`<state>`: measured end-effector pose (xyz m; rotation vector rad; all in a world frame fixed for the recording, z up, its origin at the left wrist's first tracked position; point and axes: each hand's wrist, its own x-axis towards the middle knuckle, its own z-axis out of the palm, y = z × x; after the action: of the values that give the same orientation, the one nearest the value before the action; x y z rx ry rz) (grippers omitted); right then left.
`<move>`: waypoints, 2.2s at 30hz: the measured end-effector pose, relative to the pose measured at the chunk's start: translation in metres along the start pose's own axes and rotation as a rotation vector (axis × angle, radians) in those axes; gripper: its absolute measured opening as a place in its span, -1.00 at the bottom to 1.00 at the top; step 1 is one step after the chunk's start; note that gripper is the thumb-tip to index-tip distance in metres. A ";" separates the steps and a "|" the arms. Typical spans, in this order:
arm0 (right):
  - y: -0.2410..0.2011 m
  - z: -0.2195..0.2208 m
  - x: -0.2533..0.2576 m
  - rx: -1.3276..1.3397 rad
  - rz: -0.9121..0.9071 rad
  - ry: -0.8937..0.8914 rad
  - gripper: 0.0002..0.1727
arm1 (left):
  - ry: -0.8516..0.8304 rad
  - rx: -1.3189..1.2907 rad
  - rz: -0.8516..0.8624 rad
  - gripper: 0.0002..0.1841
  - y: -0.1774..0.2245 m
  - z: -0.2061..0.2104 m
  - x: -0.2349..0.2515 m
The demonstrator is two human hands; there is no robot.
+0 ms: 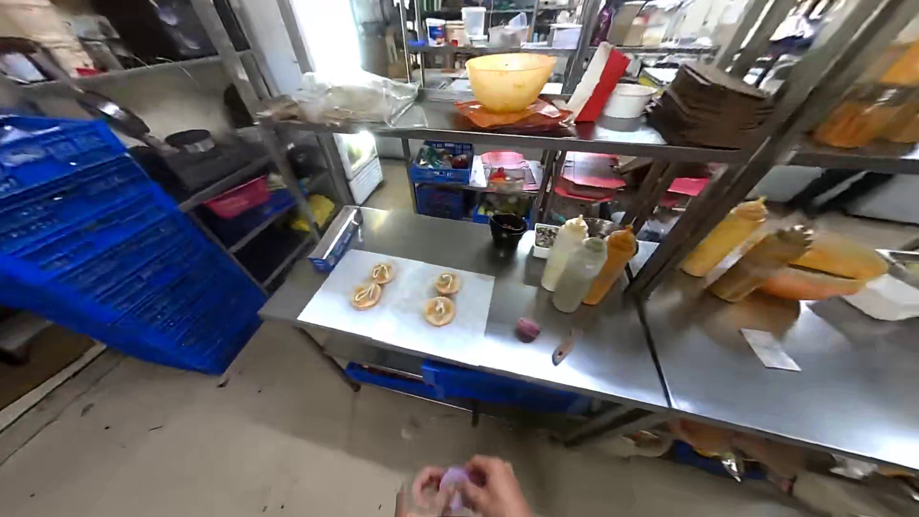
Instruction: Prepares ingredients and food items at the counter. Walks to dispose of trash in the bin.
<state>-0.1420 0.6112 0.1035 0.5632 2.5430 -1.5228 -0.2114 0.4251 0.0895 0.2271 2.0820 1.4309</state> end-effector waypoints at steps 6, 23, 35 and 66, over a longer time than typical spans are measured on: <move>-0.089 -0.093 0.191 -0.012 -0.006 0.208 -0.69 | -0.097 0.385 0.253 -0.65 0.166 -0.058 0.217; -0.112 -0.181 0.430 0.065 0.332 0.115 -0.64 | -0.365 0.634 -0.022 -0.67 0.278 -0.068 0.474; -0.122 -0.175 0.427 0.031 0.412 0.176 -0.70 | -0.527 0.815 0.120 -0.71 0.284 -0.069 0.492; -0.118 -0.170 0.424 0.000 0.403 0.352 -0.74 | -0.493 0.789 0.111 -0.61 0.287 -0.067 0.499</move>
<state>-0.5632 0.8157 0.1592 1.3540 2.4442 -1.3731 -0.7055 0.7153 0.1751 0.9131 2.1047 0.4528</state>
